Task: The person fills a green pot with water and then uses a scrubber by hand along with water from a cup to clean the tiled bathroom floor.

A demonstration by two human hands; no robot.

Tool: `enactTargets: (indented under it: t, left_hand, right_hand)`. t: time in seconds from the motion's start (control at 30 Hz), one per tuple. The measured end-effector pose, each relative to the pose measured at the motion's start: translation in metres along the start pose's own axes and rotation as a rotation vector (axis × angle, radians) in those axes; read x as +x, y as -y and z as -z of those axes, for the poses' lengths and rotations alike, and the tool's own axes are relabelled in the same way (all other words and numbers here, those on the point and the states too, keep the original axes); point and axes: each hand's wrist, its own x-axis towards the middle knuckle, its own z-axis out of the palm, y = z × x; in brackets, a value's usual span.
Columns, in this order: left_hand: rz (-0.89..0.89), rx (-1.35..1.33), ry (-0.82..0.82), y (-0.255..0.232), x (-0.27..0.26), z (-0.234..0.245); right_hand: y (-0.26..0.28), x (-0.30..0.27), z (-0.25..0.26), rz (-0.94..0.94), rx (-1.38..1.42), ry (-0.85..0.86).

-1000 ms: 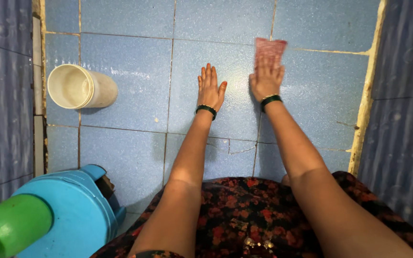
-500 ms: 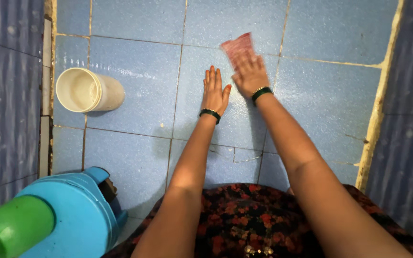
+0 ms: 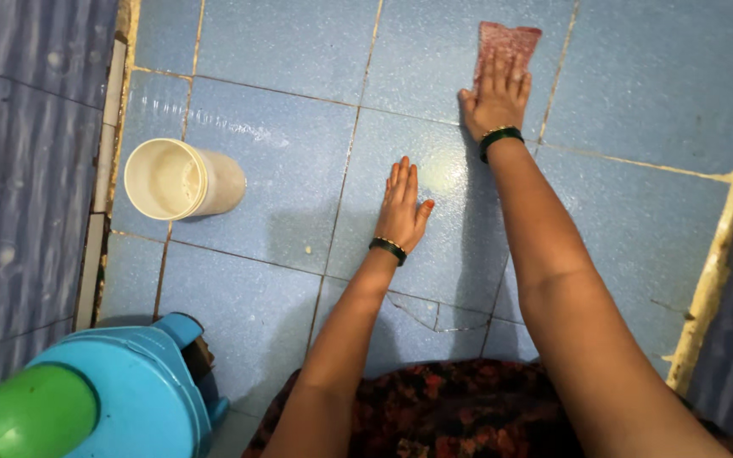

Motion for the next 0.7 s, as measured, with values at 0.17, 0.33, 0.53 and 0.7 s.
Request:
enactTargets:
  t: [0.17,0.33,0.53,0.7]
  left_hand:
    - [-0.005,0.042,-0.103,0.019,0.03,0.014]
    - [0.067,0.103,-0.159,0.049,0.085,0.03]
    - [0.248,0.381,-0.091,0.05,0.137,0.013]
    - [0.115,0.705,0.169,0.032,0.153,-0.01]
  right_hand:
    - [0.063,0.009,-0.021,0.344,0.05,0.128]
    - [0.082,-0.035,0.0,0.498,0.546,0.172]
    - [0.033,-0.078,0.011,0.371,0.552,0.089]
    - [-0.002,-0.1,0.004,0.409,0.389,0.103]
